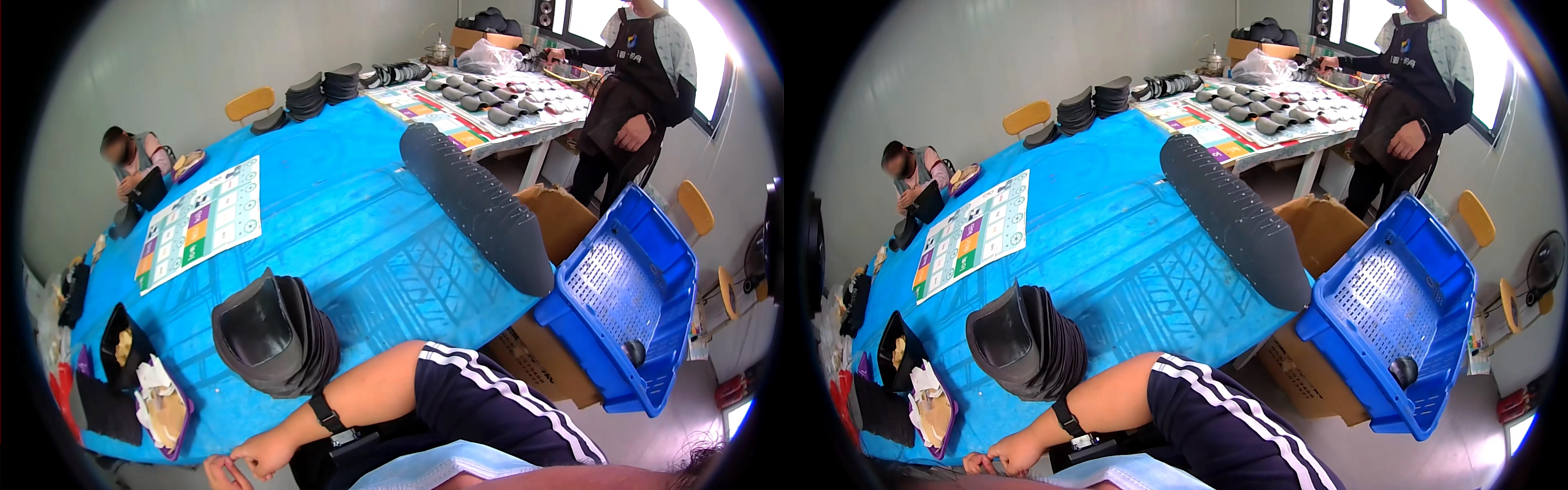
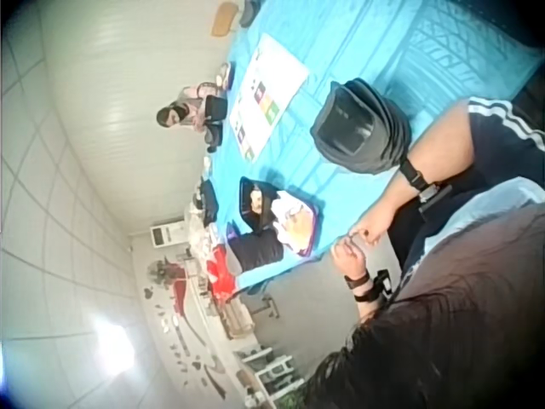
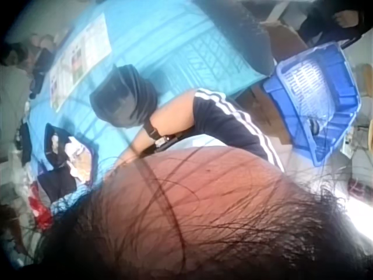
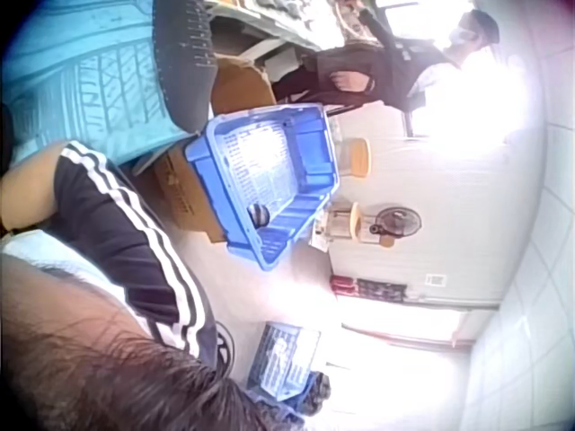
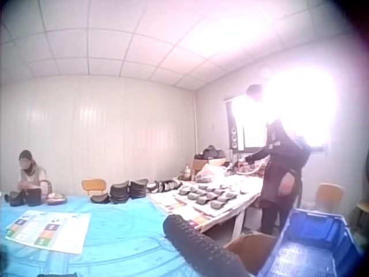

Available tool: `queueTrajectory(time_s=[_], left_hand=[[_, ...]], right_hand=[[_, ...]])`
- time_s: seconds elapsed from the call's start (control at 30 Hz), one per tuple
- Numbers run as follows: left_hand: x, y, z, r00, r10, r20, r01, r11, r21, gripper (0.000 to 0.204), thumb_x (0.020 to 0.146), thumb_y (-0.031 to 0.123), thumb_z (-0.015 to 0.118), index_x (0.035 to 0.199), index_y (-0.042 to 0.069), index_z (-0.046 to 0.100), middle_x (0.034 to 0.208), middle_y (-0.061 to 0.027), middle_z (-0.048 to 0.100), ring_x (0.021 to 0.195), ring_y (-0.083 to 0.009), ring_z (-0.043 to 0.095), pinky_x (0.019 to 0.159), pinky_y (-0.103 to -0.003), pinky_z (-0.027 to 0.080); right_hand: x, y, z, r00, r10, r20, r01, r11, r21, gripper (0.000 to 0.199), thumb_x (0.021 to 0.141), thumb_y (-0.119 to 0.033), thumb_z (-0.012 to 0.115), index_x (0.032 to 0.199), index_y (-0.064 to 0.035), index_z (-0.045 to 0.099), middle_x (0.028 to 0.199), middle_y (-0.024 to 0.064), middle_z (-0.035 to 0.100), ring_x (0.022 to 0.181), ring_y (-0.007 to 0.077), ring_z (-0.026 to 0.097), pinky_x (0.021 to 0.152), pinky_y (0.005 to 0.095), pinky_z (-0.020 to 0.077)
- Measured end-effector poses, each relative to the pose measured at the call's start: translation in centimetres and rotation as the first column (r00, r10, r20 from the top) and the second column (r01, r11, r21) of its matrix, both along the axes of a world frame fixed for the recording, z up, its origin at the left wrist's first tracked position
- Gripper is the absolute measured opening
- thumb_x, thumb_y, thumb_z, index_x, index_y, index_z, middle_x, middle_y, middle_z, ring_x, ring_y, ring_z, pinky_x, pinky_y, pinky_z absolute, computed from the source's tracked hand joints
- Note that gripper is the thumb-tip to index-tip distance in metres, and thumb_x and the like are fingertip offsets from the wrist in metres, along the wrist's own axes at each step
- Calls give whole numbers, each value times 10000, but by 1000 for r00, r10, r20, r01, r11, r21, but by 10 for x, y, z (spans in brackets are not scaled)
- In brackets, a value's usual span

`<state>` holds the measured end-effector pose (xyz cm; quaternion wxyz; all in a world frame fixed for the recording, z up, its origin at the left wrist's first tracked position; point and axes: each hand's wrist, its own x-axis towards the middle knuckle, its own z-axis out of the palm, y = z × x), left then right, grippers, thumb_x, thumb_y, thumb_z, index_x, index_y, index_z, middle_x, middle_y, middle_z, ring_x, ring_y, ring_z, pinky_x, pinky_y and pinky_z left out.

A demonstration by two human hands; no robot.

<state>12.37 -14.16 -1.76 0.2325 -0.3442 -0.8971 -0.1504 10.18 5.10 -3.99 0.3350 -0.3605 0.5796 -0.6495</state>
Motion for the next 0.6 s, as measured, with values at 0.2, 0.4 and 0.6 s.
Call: queueTrajectory(time_s=[0.2,0.4,0.6], left_hand=[[-10,1,0,937,-167,-307,159,986,-53,60,805,68,540,838,31,573,789,-160,556,732,-348,530,621,-401,436],[-33,-18,-7,937,-157,-312,157,987,-26,66,811,81,545,849,37,575,782,-166,552,710,-354,525,606,-404,430],[-45,-24,-17,742,-379,-553,360,921,-148,59,814,83,544,849,41,567,787,-161,553,712,-354,526,612,-403,432]], right_hand=[[-1,5,2,999,18,-35,-18,1000,-3,711,740,-53,529,1339,56,161,758,121,600,672,187,611,577,281,488],[1,2,6,998,25,-57,-25,1000,0,739,747,-69,515,1358,41,114,780,120,600,679,190,610,575,280,485],[2,5,10,996,28,-79,-26,999,26,717,758,-50,491,1362,37,113,782,120,597,676,188,608,584,279,484]])
